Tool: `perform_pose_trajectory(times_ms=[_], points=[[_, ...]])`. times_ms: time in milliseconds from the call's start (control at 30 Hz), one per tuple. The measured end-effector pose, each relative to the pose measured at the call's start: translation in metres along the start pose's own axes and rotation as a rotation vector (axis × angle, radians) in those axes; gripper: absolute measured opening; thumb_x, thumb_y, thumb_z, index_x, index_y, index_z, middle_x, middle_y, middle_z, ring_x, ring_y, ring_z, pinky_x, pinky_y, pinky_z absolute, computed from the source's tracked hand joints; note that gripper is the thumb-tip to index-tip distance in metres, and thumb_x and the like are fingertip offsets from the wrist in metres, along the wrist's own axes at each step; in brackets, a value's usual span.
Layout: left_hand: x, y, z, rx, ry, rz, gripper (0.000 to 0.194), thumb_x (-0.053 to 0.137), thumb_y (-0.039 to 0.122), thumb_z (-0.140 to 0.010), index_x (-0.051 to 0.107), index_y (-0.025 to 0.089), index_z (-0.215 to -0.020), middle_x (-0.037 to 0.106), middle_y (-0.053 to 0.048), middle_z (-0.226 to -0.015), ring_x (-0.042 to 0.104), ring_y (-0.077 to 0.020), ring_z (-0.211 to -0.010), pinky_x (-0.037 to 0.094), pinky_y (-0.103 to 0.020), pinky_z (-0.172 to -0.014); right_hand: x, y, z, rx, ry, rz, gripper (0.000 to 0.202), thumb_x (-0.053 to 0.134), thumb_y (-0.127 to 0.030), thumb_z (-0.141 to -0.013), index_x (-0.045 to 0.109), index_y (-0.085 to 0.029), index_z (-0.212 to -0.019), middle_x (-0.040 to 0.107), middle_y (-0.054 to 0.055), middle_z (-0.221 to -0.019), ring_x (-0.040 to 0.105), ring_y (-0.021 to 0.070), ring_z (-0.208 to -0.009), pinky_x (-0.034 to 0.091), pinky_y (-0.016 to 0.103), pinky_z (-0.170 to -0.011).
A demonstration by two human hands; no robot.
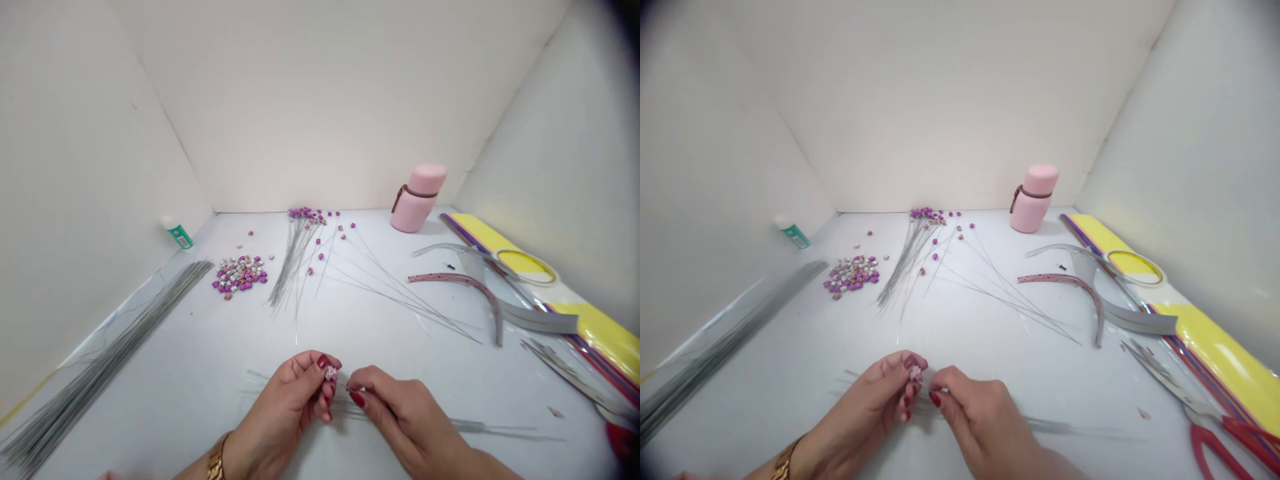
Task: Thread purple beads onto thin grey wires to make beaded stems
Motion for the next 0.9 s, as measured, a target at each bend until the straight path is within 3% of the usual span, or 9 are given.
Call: perform_pose_trajectory(times_ms=[167, 400, 700, 900], points=[[0.0054, -0.0054, -0.0001, -0.015, -0.021, 0.047, 0.018, 0.054, 0.026, -0.078, 0.056, 0.011, -0.068, 0.049, 0.001, -0.055, 0.040, -0.0032, -0.045, 0.037, -0.014, -0.046, -0.0013, -0.0055, -0.0038, -0.054, -0.003, -0.096, 0.022, 0.032, -0.018, -0.087, 0.050, -0.025, -0.098, 0.063, -0.002, -0.085, 0.059, 0.0101, -0.074, 0.041, 0.018, -0.068], [0.0028, -0.0075, 0.0011, -0.053, 0.003, 0.051, 0.021, 0.055, 0.025, -0.078, 0.062, 0.007, -0.085, 0.056, -0.002, -0.062, 0.046, -0.0026, -0.048, 0.042, -0.013, -0.050, -0.0063, -0.0066, -0.0043, -0.082, 0.008, -0.088, 0.028, 0.032, -0.014, -0.087, 0.050, -0.027, -0.105, 0.063, -0.002, -0.088, 0.059, 0.0099, -0.075, 0.042, 0.019, -0.069], [0.0021, -0.0070, 0.0011, -0.039, -0.015, 0.054, 0.016, 0.060, 0.024, -0.074, 0.061, 0.008, -0.077, 0.058, -0.002, -0.064, 0.048, -0.0021, -0.050, 0.040, -0.012, -0.053, -0.0065, -0.0089, -0.0038, -0.099, -0.004, -0.008, 0.025, 0.032, -0.015, -0.087, 0.053, -0.025, -0.097, 0.063, -0.002, -0.083, 0.059, 0.0097, -0.073, 0.041, 0.018, -0.067], [-0.0001, -0.0005, -0.0003, 0.033, 0.007, -0.115, 0.015, 0.062, 0.026, -0.072, 0.061, 0.010, -0.075, 0.062, -0.003, -0.063, 0.050, -0.0049, -0.052, 0.040, -0.015, -0.054, -0.0039, -0.0095, -0.0005, -0.141, 0.002, 0.280, 0.024, 0.030, -0.014, -0.085, 0.054, -0.019, -0.084, 0.061, 0.001, -0.067, 0.057, 0.0128, -0.060, 0.040, 0.021, -0.056]])
Point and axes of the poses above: each hand's wrist, its own z-axis away from the middle knuckle, its own x-axis out of the palm, y = z × x, the point moved 9 cm from there along -z, towards the middle knuckle
